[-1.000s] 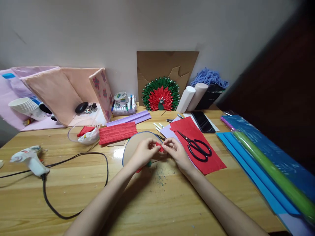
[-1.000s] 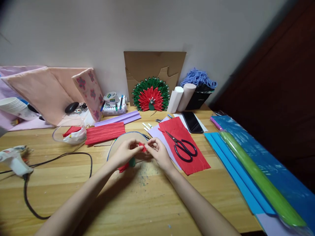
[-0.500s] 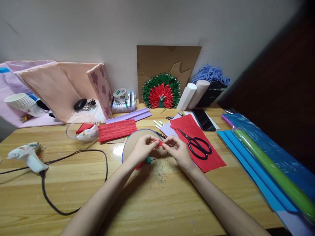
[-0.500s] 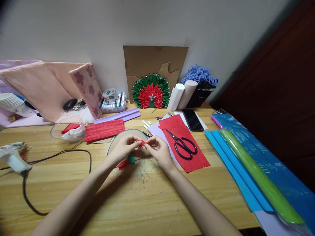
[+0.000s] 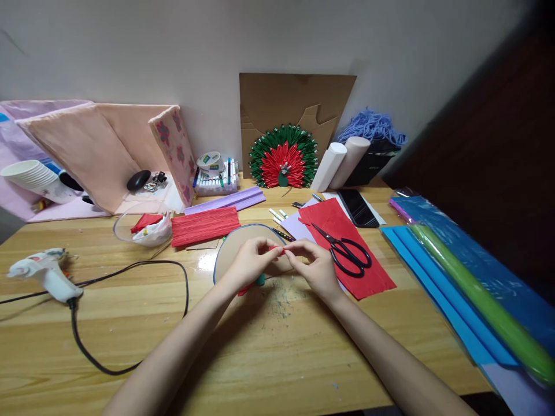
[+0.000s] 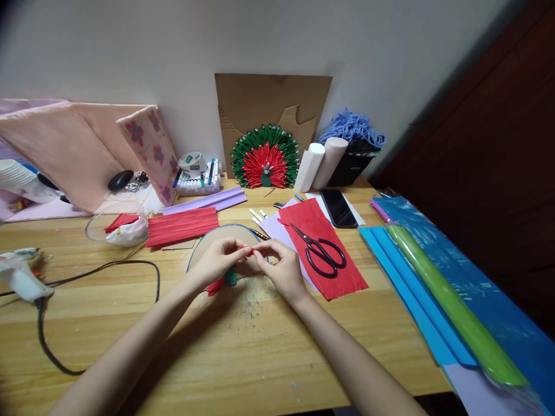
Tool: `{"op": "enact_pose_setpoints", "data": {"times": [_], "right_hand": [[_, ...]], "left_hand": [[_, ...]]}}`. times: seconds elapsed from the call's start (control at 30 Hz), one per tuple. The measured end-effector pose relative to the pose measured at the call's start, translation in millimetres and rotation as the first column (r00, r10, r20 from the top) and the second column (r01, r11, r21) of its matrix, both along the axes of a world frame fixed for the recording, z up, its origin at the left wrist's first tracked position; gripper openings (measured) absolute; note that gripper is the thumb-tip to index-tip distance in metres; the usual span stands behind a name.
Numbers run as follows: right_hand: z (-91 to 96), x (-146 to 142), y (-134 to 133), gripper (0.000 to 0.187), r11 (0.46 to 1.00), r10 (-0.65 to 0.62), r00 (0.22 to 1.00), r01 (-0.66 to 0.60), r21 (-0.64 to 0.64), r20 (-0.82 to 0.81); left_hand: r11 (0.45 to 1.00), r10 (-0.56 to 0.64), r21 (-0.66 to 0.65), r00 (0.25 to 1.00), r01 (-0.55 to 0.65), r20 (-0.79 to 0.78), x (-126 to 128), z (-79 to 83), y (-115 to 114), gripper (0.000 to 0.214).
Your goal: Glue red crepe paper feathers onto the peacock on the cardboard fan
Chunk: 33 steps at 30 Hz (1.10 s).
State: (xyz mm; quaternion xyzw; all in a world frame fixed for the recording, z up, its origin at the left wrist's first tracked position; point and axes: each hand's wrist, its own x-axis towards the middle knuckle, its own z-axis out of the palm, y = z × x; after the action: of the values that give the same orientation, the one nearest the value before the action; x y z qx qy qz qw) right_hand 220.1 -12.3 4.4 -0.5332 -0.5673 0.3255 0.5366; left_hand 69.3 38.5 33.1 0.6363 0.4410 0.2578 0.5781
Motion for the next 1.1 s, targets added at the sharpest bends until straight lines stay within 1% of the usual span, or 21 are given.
{"op": "enact_pose_setpoints", "data": {"times": [0.17,0.27,0.33,0.43,0.53,0.6,0.7,0.83,0.93,1.03,1.1], "right_hand": [[0.2,1,0,0.010,1.000,-0.015,0.999,0.015,-0.001,0.048],[-0.8,1,0,0.009,1.000,-0.015,0.998,0.016,-0.008,0.055],[-1.4,1,0,0.009,1.000,-0.018,0.998,0.019,-0.004,0.060],[-1.5,1,0,0.009,1.000,-0.021,0.998,0.022,-0.004,0.065],[-0.9,1,0,0.008,1.000,-0.030,0.997,0.029,0.007,0.078],[-0.4,2,-1,0.008,0.999,-0.039,0.996,0.037,0.020,0.085],[0.1,2,-1,0.006,0.999,-0.041,0.994,0.039,0.031,0.098],[-1.0,2,-1,0.005,0.999,-0.027,0.994,0.023,0.037,0.109],[-2.1,2,0,0.005,0.999,-0.018,0.994,0.014,0.042,0.104],[-2.8,2,0,0.005,0.999,-0.007,0.998,0.005,0.036,0.065],[-3.3,2,1,0.006,1.000,-0.010,1.000,0.009,0.020,0.011]], "left_hand": [[0.998,0.004,0.067,0.999,-0.002,-0.031,0,-5.9,2,0.029],[0.986,0.010,0.168,0.999,-0.001,-0.052,0,-7.7,3,0.024],[0.963,-0.011,0.268,0.999,0.024,-0.050,0,-6.0,2,0.019],[0.913,-0.052,0.402,0.997,0.071,-0.060,-1,-0.2,0,0.015],[0.875,-0.065,0.473,0.994,0.101,-0.092,-2,4.8,-2,0.016],[0.864,-0.064,0.492,0.993,0.107,-0.104,-2,6.0,-3,0.016],[0.874,-0.062,0.477,0.994,0.095,-0.086,-1,4.5,-2,0.017],[0.920,-0.053,0.388,0.998,0.059,-0.026,0,-0.7,0,0.017],[0.941,-0.037,0.337,0.999,0.036,-0.004,0,-3.7,2,0.015],[0.955,-0.049,0.295,0.998,0.035,0.042,-1,-4.8,3,0.016],[0.975,-0.039,0.224,0.994,0.015,0.104,-1,-5.3,3,0.023]]}}
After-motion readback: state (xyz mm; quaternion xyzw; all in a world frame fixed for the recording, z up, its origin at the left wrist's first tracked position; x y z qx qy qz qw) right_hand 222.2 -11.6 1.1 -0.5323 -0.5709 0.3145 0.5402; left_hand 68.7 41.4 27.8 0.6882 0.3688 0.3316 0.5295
